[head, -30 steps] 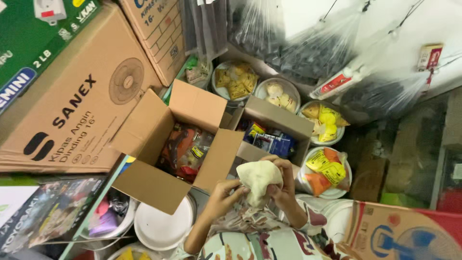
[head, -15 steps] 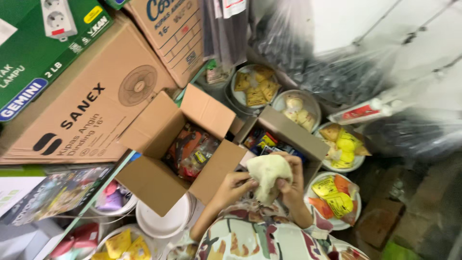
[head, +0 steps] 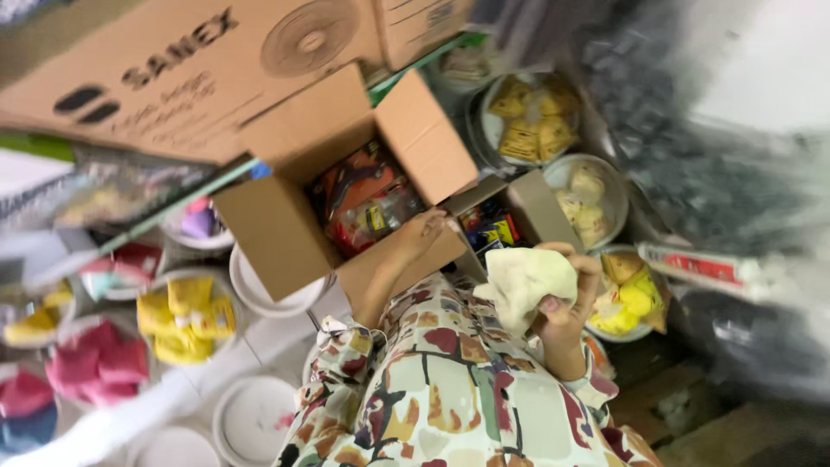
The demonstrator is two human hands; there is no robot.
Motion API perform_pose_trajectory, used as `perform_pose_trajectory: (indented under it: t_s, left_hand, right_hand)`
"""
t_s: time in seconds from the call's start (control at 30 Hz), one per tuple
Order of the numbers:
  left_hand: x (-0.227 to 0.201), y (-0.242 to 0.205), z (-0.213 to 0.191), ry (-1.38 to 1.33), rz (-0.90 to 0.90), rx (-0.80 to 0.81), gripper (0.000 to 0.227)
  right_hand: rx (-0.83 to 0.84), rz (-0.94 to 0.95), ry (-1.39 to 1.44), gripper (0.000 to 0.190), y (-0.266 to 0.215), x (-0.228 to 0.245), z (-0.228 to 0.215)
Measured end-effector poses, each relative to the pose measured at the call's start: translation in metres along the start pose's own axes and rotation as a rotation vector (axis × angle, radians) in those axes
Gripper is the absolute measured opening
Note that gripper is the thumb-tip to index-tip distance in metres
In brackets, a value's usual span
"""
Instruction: The person wipes several packaged hardware items, including a glue gun and scissors, with a cloth before placing them into a box or hanging them on a display rack.
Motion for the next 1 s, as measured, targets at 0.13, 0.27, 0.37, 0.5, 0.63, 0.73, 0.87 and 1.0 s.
perform_pose_trajectory:
  t_s: [0.13,0.27,0.37,0.5,0.63,0.73,0.87,1.0]
  left_hand:
    - [0.039,-0.019,-0.031,0.160,-0.060,-0.224,0.038]
    - [0.095,-0.018,-0.064,0.398,-0.418,-0.425,0.058]
    - [0.129,-0.002,-0.084,0.659,-0.377,-0.613,0.079]
    - [0.191,0.038,-0.085,0.718,-0.580,-0.546,0.098]
    - [0.233,0.054,-0.072,0.741,-0.748,-0.422,0.057]
    - [0.216,0.052,-0.075,0.625,-0.447,-0.560,0.030]
    - [0.186,0.014,-0.069,0.118,-0.418,-0.340,0.027]
    - [0.070,-0.043,-0.123,-0.208,-0.258,-0.195,0.028]
  right_hand:
    - [0.184,0.103,0.090,0.052,0.023,-0.044,0.028]
    - [0.270,0.174,0.126,0.052,0.036,-0.088,0.057]
    - [0.351,0.198,0.132,0.052,0.040,-0.130,0.072]
    - [0.377,0.244,0.078,0.054,0.025,-0.189,0.076]
    - [0.429,0.289,0.027,0.055,0.017,-0.227,0.079]
    - [0.386,0.290,-0.001,0.055,0.024,-0.235,0.079]
    - [0.337,0.249,-0.086,0.055,0.048,-0.217,0.082]
    - [0.284,0.178,-0.138,0.057,0.067,-0.172,0.080]
Point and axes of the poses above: each hand's wrist, its own y-axis towards the middle knuckle, its own z-axis out of the palm, x = y × z, the point moved 7 cm from there along y, towards the middle knuckle, and after that the axes turned 15 degrees about -z, right-handed, at the moved point
